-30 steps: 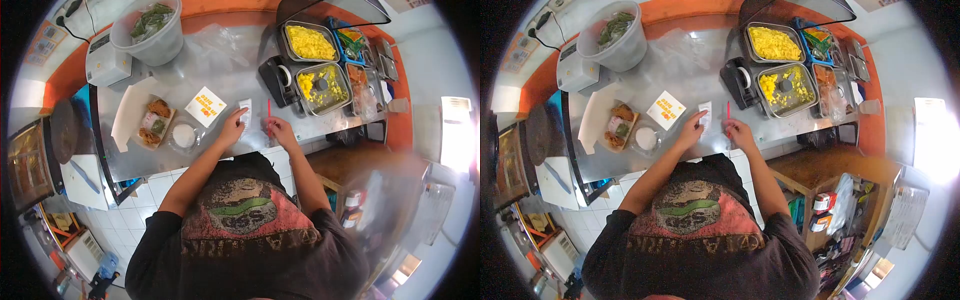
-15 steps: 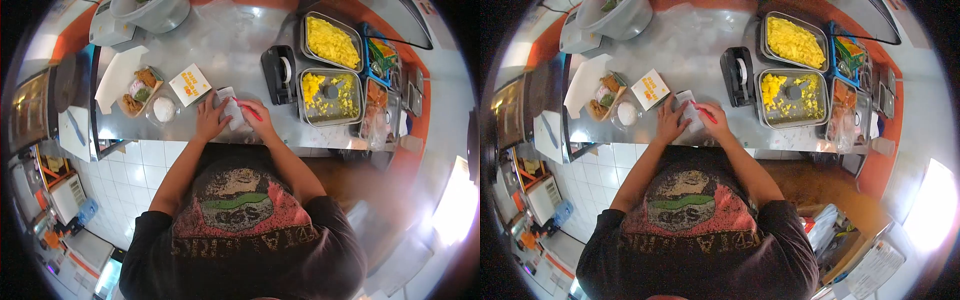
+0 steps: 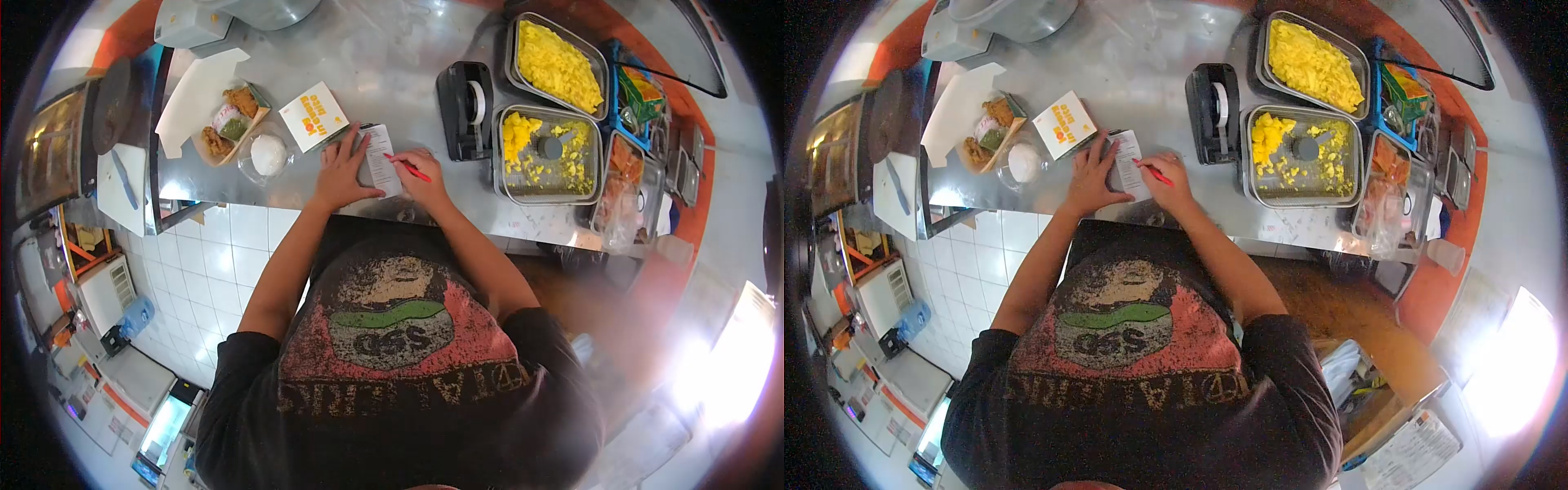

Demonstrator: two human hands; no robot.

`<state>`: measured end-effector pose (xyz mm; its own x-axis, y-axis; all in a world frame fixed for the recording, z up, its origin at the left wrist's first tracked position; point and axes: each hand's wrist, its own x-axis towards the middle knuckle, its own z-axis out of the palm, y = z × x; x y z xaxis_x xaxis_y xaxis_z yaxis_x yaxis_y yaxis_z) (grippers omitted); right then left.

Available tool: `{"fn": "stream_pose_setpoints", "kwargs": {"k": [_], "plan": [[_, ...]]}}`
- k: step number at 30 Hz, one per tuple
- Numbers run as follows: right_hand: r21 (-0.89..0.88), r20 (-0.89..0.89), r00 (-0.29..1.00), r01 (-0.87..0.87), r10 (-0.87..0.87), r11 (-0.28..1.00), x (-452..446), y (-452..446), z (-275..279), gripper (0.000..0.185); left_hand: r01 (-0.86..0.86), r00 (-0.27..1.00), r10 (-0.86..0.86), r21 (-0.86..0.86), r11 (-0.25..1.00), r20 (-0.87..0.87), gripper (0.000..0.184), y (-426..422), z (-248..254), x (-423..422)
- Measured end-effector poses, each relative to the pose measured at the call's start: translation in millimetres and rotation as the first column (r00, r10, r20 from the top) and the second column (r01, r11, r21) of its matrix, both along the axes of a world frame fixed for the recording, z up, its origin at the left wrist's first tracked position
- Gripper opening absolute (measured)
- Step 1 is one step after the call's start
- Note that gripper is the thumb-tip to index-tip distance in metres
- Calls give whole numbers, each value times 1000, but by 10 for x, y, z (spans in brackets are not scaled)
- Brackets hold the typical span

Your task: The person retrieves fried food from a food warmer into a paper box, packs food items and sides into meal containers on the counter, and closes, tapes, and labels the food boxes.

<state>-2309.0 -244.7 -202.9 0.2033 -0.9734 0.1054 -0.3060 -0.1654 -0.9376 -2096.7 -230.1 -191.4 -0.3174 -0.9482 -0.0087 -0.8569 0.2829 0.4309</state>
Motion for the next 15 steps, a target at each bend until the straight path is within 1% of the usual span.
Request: {"fn": "stream_pose_setpoints", "kwargs": {"k": [1,2,4,5,7,8,10,13,15], "plan": [[22,4,999,34,-34,999,-3,10,0,8,-2,1000,2,1,1000,2,113,2,1,5],[22,6,1000,31,-31,999,-21,24,1,8,9,1000,-9,-12,1000,1,115,-3,1,4],[140,40,998,46,-52,989,-68,56,32,10,17,1000,-17,-26,1000,0,116,-19,-22,-3],[143,39,998,43,-49,989,-76,87,10,10,8,1000,-8,-38,999,-1,117,-19,-37,-10],[275,185,982,-9,-44,961,-93,163,-56,12,-2,1000,2,-45,999,-5,117,-16,-58,-21],[278,182,982,-10,-42,960,-128,178,-86,12,-10,1000,10,-26,1000,6,116,-26,-67,-26],[14,6,992,-123,123,992,-170,185,-37,16,-20,1000,20,-4,1000,17,115,-34,-76,-30],[-6,-1,995,-97,97,995,-118,209,-20,18,15,999,-13,-45,999,35,113,-35,-80,-28],[-7,-24,992,-128,128,992,-97,204,-36,19,8,998,-5,-51,999,59,112,-33,-78,-31]]}}
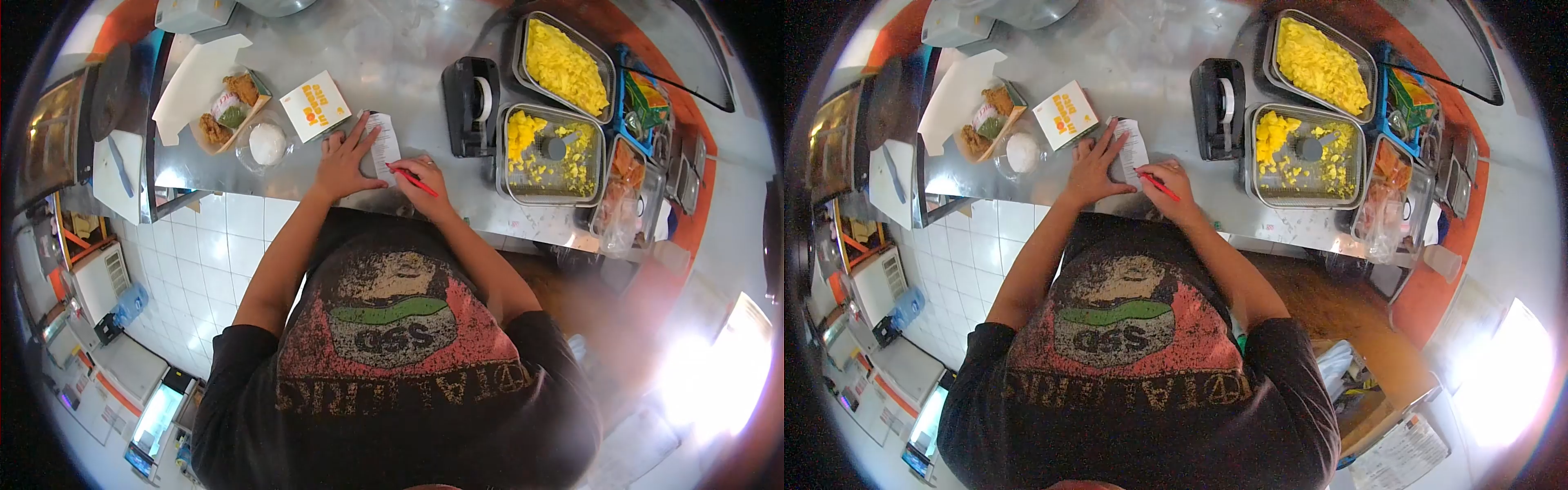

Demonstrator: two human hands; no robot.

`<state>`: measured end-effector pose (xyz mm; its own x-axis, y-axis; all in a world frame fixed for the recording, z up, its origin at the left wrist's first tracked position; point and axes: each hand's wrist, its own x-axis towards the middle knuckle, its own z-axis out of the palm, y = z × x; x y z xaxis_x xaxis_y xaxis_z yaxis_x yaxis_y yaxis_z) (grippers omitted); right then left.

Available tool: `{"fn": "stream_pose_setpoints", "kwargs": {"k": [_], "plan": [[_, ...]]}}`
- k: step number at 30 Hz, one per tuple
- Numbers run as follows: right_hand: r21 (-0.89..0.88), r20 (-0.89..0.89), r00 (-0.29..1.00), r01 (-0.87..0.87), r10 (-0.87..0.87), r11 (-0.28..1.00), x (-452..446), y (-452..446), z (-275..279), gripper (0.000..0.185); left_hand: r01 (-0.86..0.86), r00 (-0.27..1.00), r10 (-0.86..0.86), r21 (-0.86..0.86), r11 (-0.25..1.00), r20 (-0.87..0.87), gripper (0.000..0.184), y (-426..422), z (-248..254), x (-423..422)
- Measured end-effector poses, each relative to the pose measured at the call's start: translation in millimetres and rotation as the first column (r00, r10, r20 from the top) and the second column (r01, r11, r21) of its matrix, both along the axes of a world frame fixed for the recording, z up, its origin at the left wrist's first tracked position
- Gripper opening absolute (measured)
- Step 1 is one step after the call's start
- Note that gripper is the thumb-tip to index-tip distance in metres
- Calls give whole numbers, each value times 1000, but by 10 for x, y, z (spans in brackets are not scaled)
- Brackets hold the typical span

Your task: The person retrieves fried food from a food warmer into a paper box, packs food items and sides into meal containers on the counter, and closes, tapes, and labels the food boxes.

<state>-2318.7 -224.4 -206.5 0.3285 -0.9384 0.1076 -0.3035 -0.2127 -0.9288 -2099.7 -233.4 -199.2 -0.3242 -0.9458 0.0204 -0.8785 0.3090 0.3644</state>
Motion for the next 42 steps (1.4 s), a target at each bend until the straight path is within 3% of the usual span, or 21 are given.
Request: {"fn": "stream_pose_setpoints", "kwargs": {"k": [5,11,17,19,26,32,34,35,37,39,41,42], "plan": [[-30,-82,995,-50,47,998,21,-25,-54,19,-3,1000,3,64,998,2,113,-4,39,-7],[8,8,996,83,-84,996,39,-18,13,15,-3,1000,2,101,995,15,115,-15,63,-6],[29,-33,998,-44,45,999,-36,8,-15,16,-5,1000,3,91,996,21,115,-9,23,-1],[68,-67,995,79,-74,995,-14,31,-23,16,-4,1000,2,78,997,31,114,-7,19,0],[3,-29,993,114,-114,993,-28,53,-17,16,-10,1000,9,114,993,6,114,-16,68,-5],[180,-22,995,96,-94,979,-56,73,9,12,5,1000,-6,127,992,12,115,-20,12,-14],[483,257,923,133,-286,865,58,-75,49,20,-17,999,12,98,995,46,116,-38,11,44],[473,282,924,98,-257,875,127,-214,88,20,-5,998,-5,151,989,64,116,-25,34,16],[175,377,920,47,-111,983,326,-646,487,25,-24,995,5,186,982,101,116,-26,87,46],[-57,310,950,66,-45,996,633,-1153,847,26,22,996,-35,157,987,80,116,-7,114,60],[178,310,950,-13,-43,984,894,-1597,1187,27,11,998,-23,191,982,59,116,-25,162,77],[162,309,951,-24,-28,987,1059,-1776,1334,27,20,999,-28,241,970,30,116,-13,183,89]]}}
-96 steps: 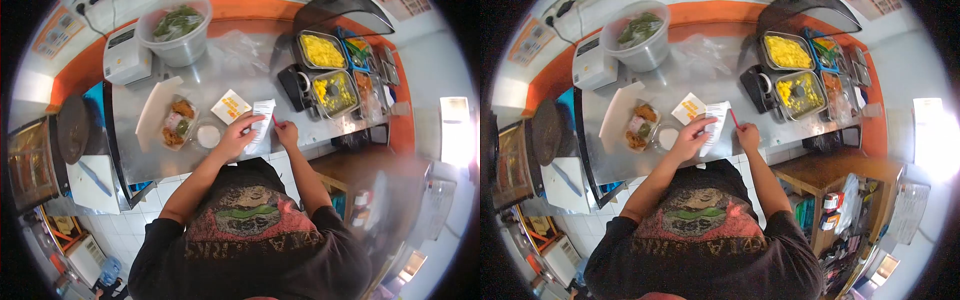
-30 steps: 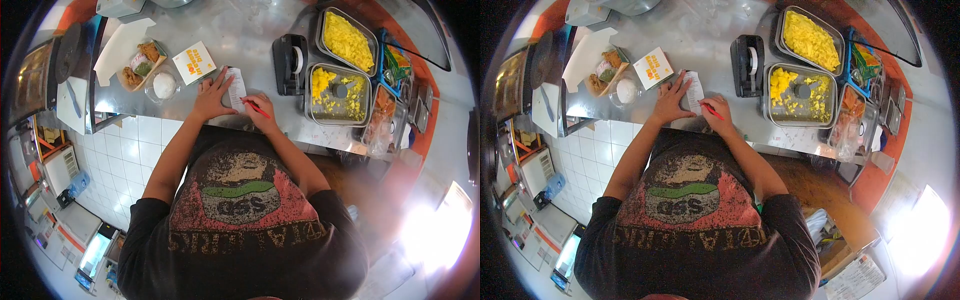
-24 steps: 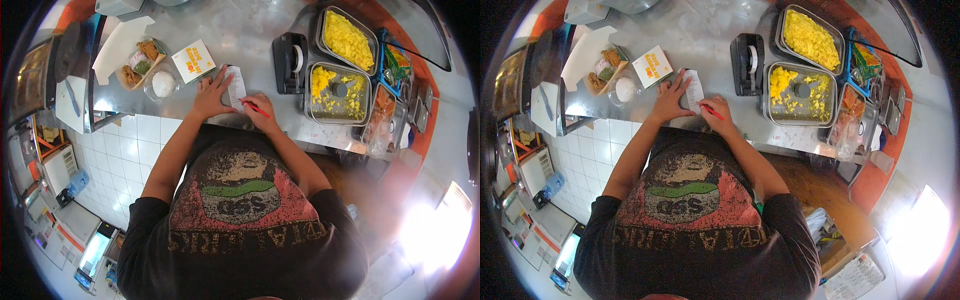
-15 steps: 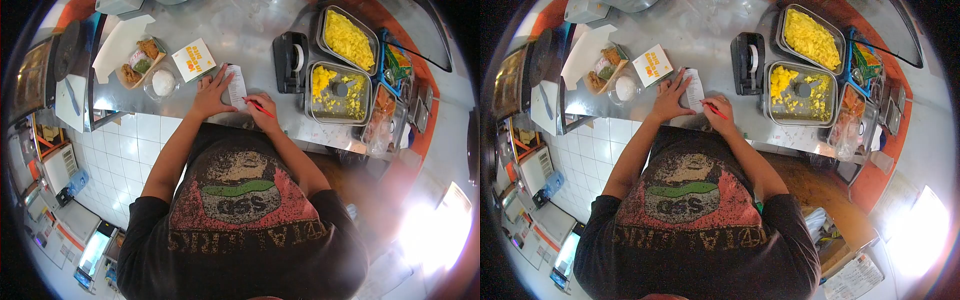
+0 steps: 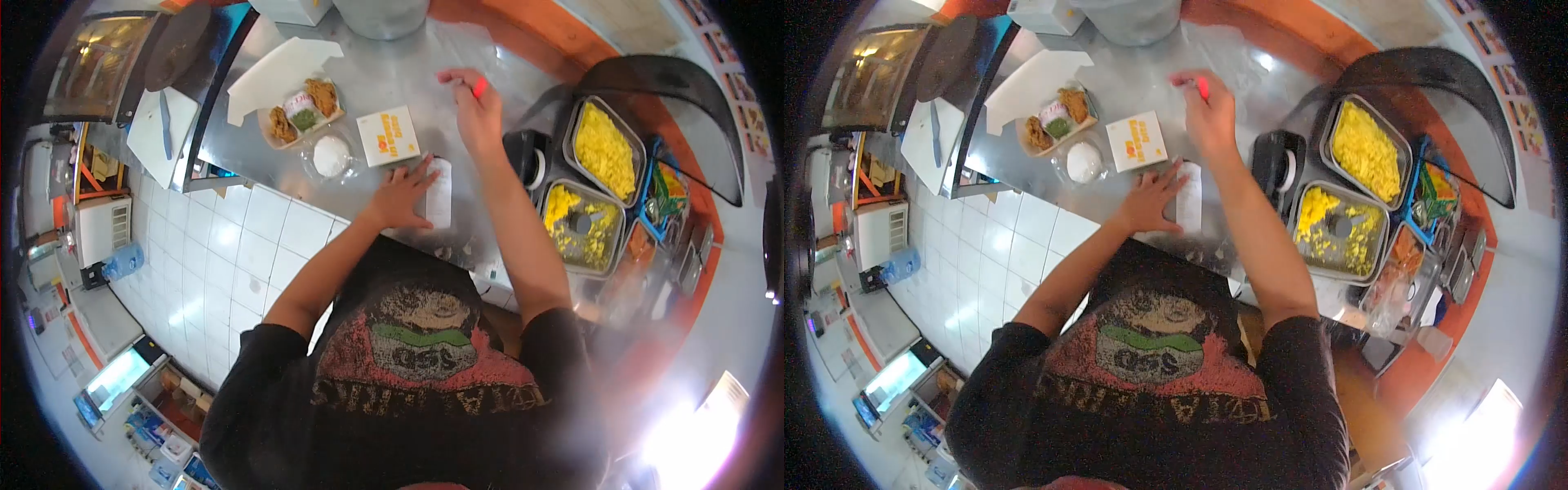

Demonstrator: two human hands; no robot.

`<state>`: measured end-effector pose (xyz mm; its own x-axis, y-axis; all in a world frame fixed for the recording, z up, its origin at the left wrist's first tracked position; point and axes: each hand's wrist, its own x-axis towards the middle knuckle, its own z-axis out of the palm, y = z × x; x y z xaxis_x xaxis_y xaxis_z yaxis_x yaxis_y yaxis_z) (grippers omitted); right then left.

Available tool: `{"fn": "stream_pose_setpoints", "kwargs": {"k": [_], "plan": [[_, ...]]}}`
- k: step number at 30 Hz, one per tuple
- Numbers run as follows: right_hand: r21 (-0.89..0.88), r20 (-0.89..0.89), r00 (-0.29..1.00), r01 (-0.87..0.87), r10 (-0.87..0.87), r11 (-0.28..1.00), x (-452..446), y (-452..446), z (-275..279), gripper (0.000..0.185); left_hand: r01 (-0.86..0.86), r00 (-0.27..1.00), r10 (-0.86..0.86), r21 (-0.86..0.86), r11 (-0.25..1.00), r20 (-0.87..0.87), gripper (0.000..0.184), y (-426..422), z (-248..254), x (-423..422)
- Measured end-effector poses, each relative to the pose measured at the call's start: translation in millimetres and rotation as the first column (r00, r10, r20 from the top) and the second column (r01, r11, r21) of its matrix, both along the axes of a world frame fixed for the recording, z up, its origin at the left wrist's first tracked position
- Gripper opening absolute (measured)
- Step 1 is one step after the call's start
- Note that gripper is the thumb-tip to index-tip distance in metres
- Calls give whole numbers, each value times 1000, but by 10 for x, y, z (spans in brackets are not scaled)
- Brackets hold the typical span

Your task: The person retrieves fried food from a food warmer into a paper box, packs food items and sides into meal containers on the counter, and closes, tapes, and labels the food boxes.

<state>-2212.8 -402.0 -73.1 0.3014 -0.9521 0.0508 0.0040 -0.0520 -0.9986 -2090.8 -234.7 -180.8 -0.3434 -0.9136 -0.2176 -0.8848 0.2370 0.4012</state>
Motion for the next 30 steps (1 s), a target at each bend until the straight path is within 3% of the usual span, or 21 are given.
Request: {"fn": "stream_pose_setpoints", "kwargs": {"k": [2,6,8,9,11,12,14,17,23,28,30], "plan": [[-300,-72,994,57,-82,952,386,-454,313,28,7,1000,-7,-11,1000,-8,116,-7,-42,27],[-449,-243,953,54,-180,892,1048,-1375,678,26,-16,999,13,-67,998,-41,116,13,-42,86],[-439,-460,862,-16,-210,898,1360,-1873,741,28,-38,994,37,-10,999,-106,114,11,-24,116],[-452,-466,860,-31,-206,892,1528,-2139,734,28,-50,992,47,-23,998,-117,114,13,-30,138],[-359,-848,460,-130,-264,924,1810,-2607,684,29,-38,982,15,-120,992,-191,111,6,-67,190],[-357,-854,450,-141,-261,923,1883,-2722,659,29,-46,979,21,-120,992,-204,111,-3,-78,221],[-281,-922,295,-65,-251,957,1991,-2921,594,32,-26,969,11,-56,998,-245,109,-18,-72,260],[-324,-939,156,-112,-305,939,2167,-3300,254,31,-28,957,5,-75,997,-289,108,-22,-129,326],[-386,-915,147,-55,-375,921,2212,-3259,556,31,-4,946,-30,-105,994,-323,108,-48,-117,418],[-404,-909,156,-107,-386,908,1948,-3231,838,31,48,942,-72,-80,996,-327,106,-72,-120,448],[-539,-812,381,-199,-442,819,1851,-3212,928,27,55,942,-84,-99,994,-325,106,-100,-116,456]]}}
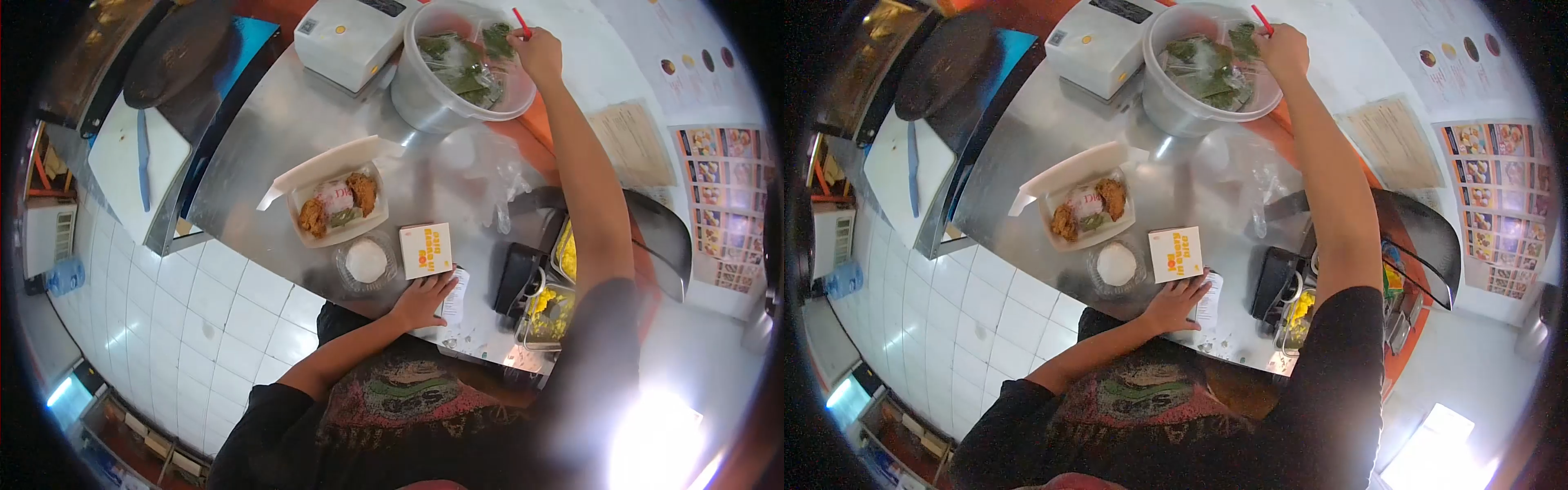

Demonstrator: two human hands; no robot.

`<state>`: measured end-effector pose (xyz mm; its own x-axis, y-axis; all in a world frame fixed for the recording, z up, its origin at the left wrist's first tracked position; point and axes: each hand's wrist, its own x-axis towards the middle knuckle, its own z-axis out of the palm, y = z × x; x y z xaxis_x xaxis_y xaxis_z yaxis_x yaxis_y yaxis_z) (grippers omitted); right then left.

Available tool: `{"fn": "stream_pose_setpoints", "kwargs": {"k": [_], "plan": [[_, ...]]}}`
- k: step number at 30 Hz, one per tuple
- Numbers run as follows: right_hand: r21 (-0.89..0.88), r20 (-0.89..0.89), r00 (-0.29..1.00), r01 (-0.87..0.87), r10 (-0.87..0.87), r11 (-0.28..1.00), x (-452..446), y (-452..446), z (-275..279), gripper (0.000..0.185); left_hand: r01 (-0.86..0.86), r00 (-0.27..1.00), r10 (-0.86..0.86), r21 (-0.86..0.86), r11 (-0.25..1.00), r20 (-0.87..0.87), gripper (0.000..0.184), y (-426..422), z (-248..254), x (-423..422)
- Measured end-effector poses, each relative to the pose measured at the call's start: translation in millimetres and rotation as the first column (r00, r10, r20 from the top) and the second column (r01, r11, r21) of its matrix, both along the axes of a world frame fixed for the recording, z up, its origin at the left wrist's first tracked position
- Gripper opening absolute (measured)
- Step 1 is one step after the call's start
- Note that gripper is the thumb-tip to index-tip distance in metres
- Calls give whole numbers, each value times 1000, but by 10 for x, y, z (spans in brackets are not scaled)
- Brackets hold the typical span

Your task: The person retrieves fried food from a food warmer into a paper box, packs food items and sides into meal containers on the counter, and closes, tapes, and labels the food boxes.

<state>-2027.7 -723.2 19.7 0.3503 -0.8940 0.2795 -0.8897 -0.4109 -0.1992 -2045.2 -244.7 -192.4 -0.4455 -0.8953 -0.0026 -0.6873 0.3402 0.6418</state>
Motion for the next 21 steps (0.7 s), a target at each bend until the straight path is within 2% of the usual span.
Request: {"fn": "stream_pose_setpoints", "kwargs": {"k": [1,3,6,7,8,10,11,13,14,16,17,19,20,21], "plan": [[-2,-2,1000,11,-11,1000,-42,14,4,27,-4,1000,4,-11,1000,3,106,2,5,3],[101,415,908,-108,57,989,-80,56,0,23,12,1000,-11,-12,1000,21,107,-13,-10,-2],[175,383,923,-40,-30,984,-14,356,55,21,17,999,-16,-24,1000,42,107,3,-12,-30],[137,509,859,-25,-49,990,12,402,41,21,9,999,-7,-41,999,48,107,-9,-15,-8],[132,508,860,-25,-46,991,15,363,-2,21,9,999,-7,-47,999,46,107,-36,-18,-1],[244,249,966,-135,73,960,-38,303,-233,23,4,999,-3,-28,1000,44,107,-4,-2,-3],[241,248,967,-127,65,962,-69,307,-337,23,13,999,-11,-31,999,44,107,30,-10,10],[184,269,944,-243,189,952,60,277,-446,27,10,1000,-10,-10,1000,-8,104,-2,-25,1],[186,266,945,-246,193,951,106,263,-499,27,5,1000,-6,-9,1000,-13,104,6,-39,-11],[297,-46,976,-192,214,935,201,229,-571,33,-12,1000,12,-43,999,-8,105,12,-20,14],[296,-46,976,-191,214,936,229,247,-623,33,-12,1000,11,-44,999,-8,105,26,-15,12],[359,-118,906,-342,406,868,372,312,-636,36,-2,1000,2,-42,999,0,104,17,-32,13],[354,-119,906,-344,407,870,448,341,-642,36,-4,1000,4,-48,999,1,104,26,-35,12],[428,-141,878,-363,458,828,508,328,-676,39,-3,1000,3,-48,999,-1,104,23,-32,16]]}}
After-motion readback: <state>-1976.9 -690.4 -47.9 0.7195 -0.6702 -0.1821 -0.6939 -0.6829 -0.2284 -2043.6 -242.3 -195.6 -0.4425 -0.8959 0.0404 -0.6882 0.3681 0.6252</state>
